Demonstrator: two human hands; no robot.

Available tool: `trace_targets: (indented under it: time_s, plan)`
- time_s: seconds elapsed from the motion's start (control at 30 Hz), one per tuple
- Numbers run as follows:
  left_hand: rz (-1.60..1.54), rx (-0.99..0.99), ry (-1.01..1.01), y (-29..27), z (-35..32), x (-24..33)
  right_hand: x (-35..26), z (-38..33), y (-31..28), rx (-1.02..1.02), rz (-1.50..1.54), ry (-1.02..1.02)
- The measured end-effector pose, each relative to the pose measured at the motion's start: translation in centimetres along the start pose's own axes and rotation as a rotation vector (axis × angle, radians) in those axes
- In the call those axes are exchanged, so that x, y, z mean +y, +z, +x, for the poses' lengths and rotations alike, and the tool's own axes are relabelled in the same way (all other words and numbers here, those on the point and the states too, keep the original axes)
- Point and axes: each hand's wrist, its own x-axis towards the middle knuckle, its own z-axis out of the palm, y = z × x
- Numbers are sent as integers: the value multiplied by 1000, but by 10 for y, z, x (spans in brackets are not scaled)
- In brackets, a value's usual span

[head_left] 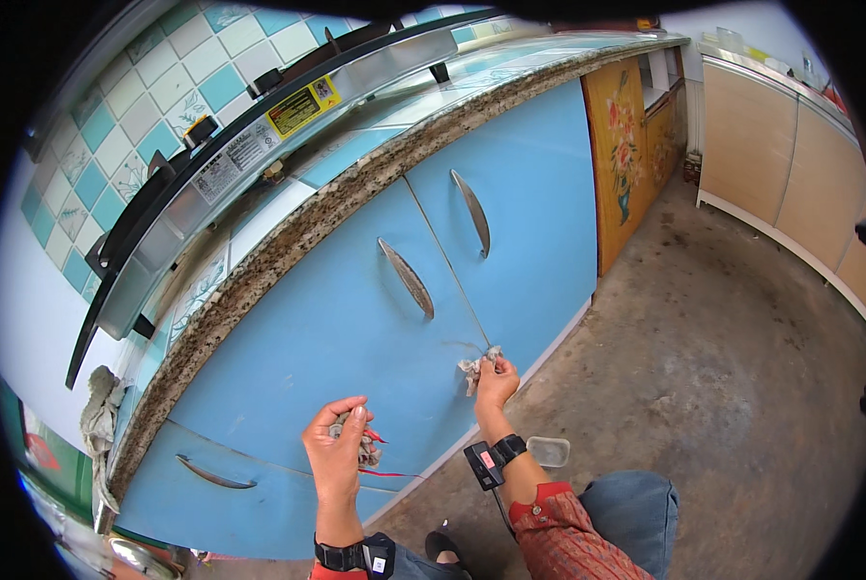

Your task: The person wipes the front of a blue kitchen cabinet with a cloth, then rinses the cloth in a blue basin of water on the floor. The person continues wiping the cabinet surface and rinsing the cloth repeatedly.

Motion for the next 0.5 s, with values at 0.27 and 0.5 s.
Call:
trace_targets:
  time_s: [0.27,0.5]
  plan:
    - [-75,-22,-67,0,-3,3,-29,-18,10,-69,42,-160]
    - [-105,13,-53,-3,-2,3,-49,-28,16,-135,53,-214]
